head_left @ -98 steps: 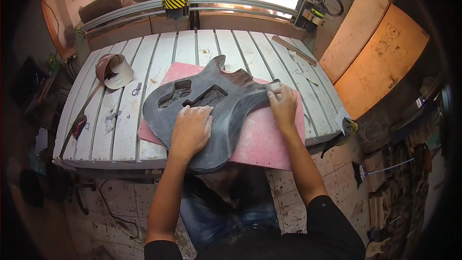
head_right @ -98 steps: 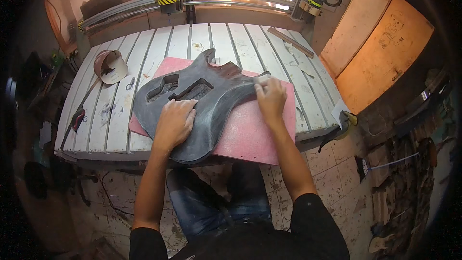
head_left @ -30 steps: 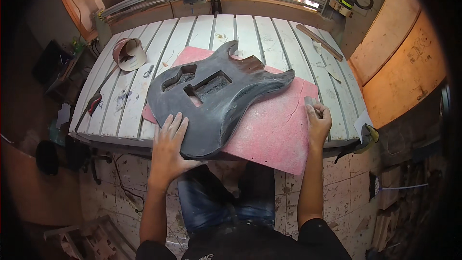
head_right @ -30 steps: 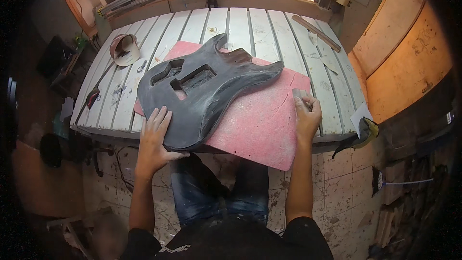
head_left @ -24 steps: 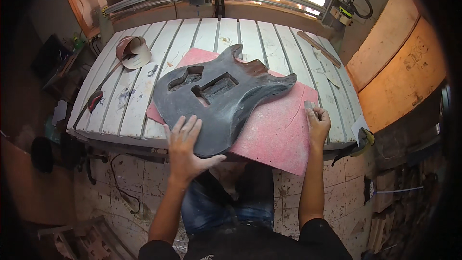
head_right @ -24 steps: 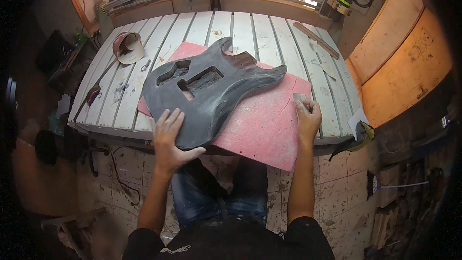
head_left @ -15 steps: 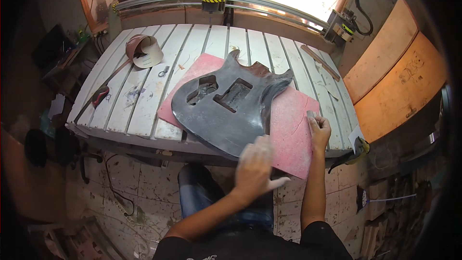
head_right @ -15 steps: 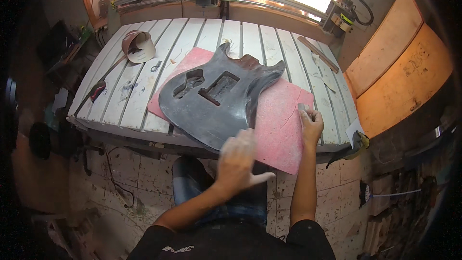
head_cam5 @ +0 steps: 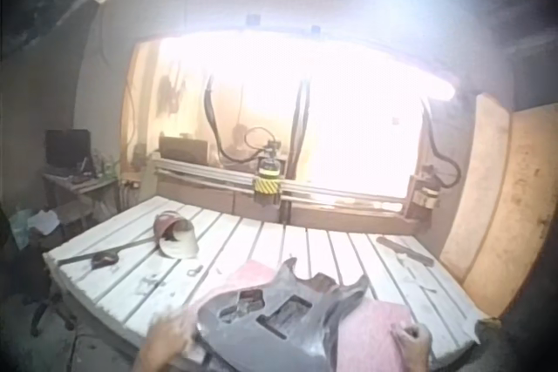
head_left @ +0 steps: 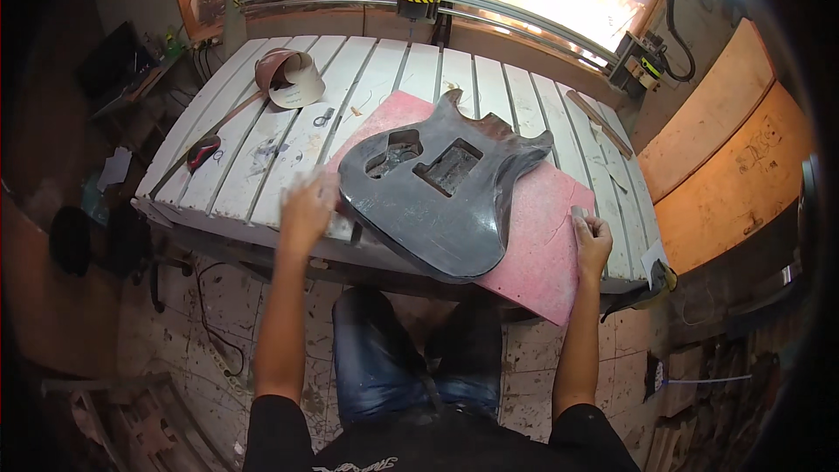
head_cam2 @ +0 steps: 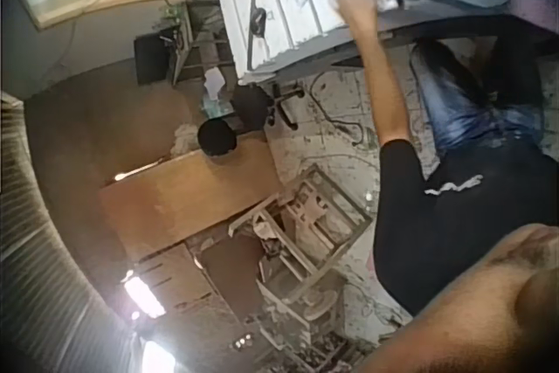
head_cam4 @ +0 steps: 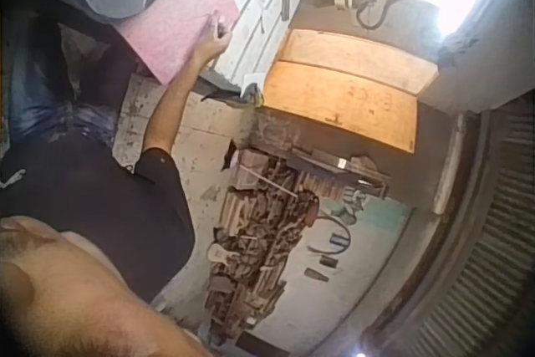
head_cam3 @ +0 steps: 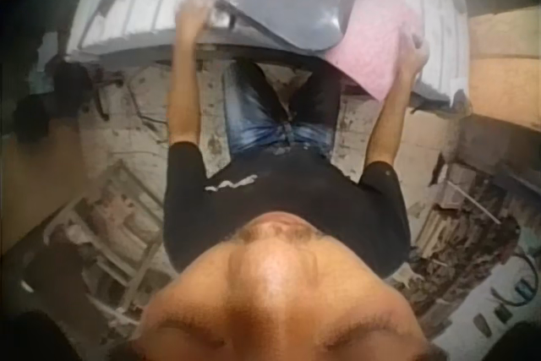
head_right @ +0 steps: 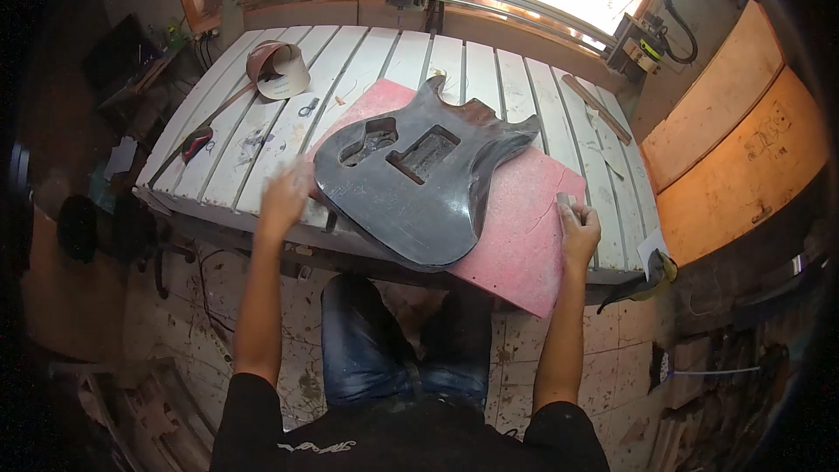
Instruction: The person sands the surface and edges of a guitar body with a small block of sandpaper.
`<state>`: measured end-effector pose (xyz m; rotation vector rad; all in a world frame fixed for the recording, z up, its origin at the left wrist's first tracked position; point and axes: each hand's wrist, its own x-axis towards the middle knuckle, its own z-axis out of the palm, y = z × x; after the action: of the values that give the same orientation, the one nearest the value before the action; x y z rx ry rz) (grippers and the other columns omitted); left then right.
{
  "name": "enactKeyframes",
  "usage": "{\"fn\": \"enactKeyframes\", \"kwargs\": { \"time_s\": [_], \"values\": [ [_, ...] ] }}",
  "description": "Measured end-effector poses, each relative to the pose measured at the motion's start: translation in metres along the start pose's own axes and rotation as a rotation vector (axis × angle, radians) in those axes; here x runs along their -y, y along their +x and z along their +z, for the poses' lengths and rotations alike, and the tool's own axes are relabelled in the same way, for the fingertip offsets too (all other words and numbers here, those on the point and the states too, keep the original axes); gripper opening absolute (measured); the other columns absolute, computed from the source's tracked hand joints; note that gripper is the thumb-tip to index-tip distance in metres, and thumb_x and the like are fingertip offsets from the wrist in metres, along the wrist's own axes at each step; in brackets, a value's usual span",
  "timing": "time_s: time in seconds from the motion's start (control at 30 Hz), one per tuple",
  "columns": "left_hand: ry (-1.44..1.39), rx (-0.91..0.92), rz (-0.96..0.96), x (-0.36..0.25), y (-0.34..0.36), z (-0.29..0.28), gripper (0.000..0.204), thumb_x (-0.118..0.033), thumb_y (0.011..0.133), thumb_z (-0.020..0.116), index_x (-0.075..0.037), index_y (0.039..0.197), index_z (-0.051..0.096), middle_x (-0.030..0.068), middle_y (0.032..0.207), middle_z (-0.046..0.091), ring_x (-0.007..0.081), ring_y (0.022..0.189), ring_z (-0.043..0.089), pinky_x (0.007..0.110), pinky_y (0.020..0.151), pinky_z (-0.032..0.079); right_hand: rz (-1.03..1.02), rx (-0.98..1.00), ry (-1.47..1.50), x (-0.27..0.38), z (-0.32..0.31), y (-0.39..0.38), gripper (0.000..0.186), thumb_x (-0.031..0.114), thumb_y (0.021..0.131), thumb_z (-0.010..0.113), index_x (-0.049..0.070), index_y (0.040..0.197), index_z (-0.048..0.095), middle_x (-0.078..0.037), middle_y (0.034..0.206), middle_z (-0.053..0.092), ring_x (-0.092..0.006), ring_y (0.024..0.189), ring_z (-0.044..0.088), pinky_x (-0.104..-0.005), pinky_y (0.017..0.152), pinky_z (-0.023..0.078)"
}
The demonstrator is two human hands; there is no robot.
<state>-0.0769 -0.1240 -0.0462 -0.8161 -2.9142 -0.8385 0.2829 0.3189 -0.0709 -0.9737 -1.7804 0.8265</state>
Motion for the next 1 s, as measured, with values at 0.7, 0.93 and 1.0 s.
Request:
{"fn": "enactKeyframes", "kwargs": {
  "time_s": [0.7,0.93,1.0],
  "values": [
    [-0.410,-0.185,0.155,-0.064,-0.039,0.017,0.090,-0.050,0.091,0.080,0.006,0.154,0.048,0.0332,0.152,0.053,0.0491,0.144,0.045,0.055,0.125,0.029,0.035,-0.017,-0.027,0.011,-0.005,-0.007,0.028,0.016,0.092,0.087,-0.003,0.106,0.072,-0.006,0.098,0.071,-0.0168,0.091,0.064,-0.0323,0.086,0.054],
    [-0.406,-0.220,-0.029,-0.130,-0.149,0.035,0.089,-0.045,0.087,0.086,0.007,0.147,0.046,0.0281,0.135,0.056,0.0470,0.135,0.048,0.060,0.121,0.030,0.035,-0.014,-0.008,0.011,-0.004,-0.009,0.026,0.013,0.092,0.086,-0.003,0.106,0.072,-0.007,0.098,0.071,-0.0164,0.091,0.064,-0.0311,0.084,0.054],
    [-0.426,-0.208,-0.014,-0.137,-0.167,0.034,0.087,-0.045,0.086,0.087,0.006,0.145,0.048,0.0259,0.131,0.057,0.0459,0.132,0.049,0.060,0.120,0.030,0.047,-0.020,0.053,0.006,-0.006,-0.007,0.025,0.013,0.093,0.085,-0.003,0.106,0.072,-0.007,0.098,0.071,-0.0153,0.090,0.064,-0.0299,0.083,0.054]
  ]
}}
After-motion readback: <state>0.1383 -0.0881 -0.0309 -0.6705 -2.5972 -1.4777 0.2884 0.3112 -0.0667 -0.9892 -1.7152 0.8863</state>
